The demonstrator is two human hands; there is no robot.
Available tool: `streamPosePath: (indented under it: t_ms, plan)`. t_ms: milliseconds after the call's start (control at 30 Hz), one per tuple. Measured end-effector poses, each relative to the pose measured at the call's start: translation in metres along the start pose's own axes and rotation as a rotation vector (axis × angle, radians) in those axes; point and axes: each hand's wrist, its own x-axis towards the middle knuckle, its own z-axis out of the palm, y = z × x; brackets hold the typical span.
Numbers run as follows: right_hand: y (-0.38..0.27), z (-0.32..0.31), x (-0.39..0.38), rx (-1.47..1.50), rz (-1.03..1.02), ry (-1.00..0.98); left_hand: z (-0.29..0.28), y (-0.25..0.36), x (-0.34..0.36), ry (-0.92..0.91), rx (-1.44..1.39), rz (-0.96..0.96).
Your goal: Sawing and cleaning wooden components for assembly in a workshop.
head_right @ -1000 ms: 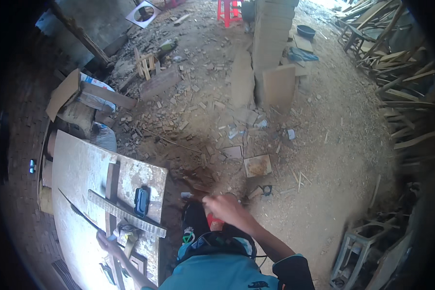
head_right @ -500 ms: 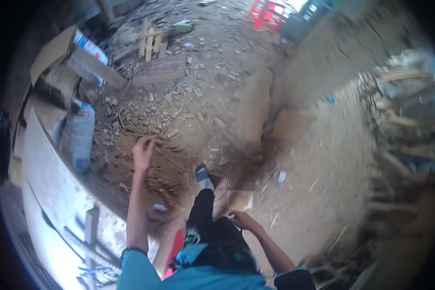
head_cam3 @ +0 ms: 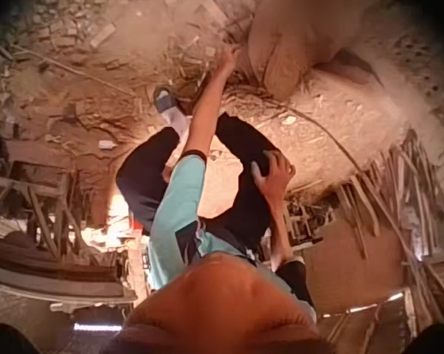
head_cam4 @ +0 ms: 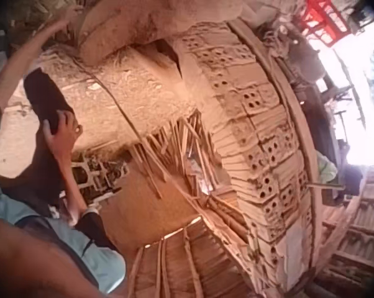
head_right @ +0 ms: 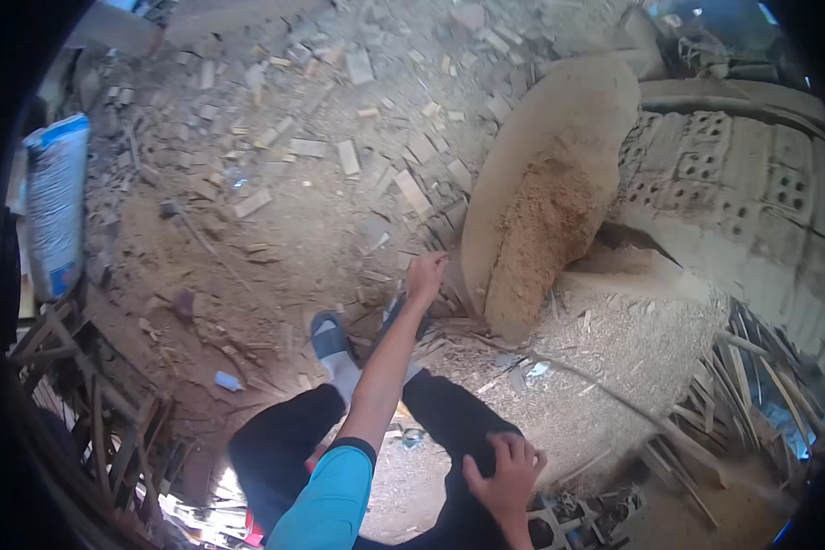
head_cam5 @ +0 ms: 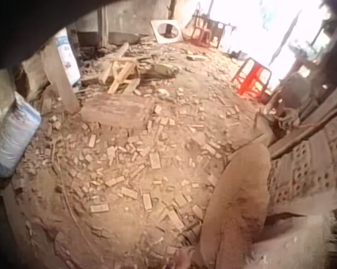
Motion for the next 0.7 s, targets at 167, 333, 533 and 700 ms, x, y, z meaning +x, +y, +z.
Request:
streamPosePath:
  t_ms: [167, 333, 533, 700]
  plan:
    - [-0.025, -0.008, 0.050, -0.173, -0.009, 0.004, 0.076, -0.004, 0.038, 0.146, 0.207, 0.271]
    - [-0.025, -0.010, 0.063, -0.149, 0.041, -0.033, 0.066, -0.033, 0.048, 0.109, 0.411, 0.551]
    - [-0.037, -0.011, 0.067, -0.109, -0.007, -0.035, 0.045, -0.030, 0.047, 0.014, 0.657, 0.646]
    - [-0.021, -0.017, 0.067, 0.139, -0.059, -0.117, -0.027, -0.002, -0.007, -0.240, 0.293, 0.217]
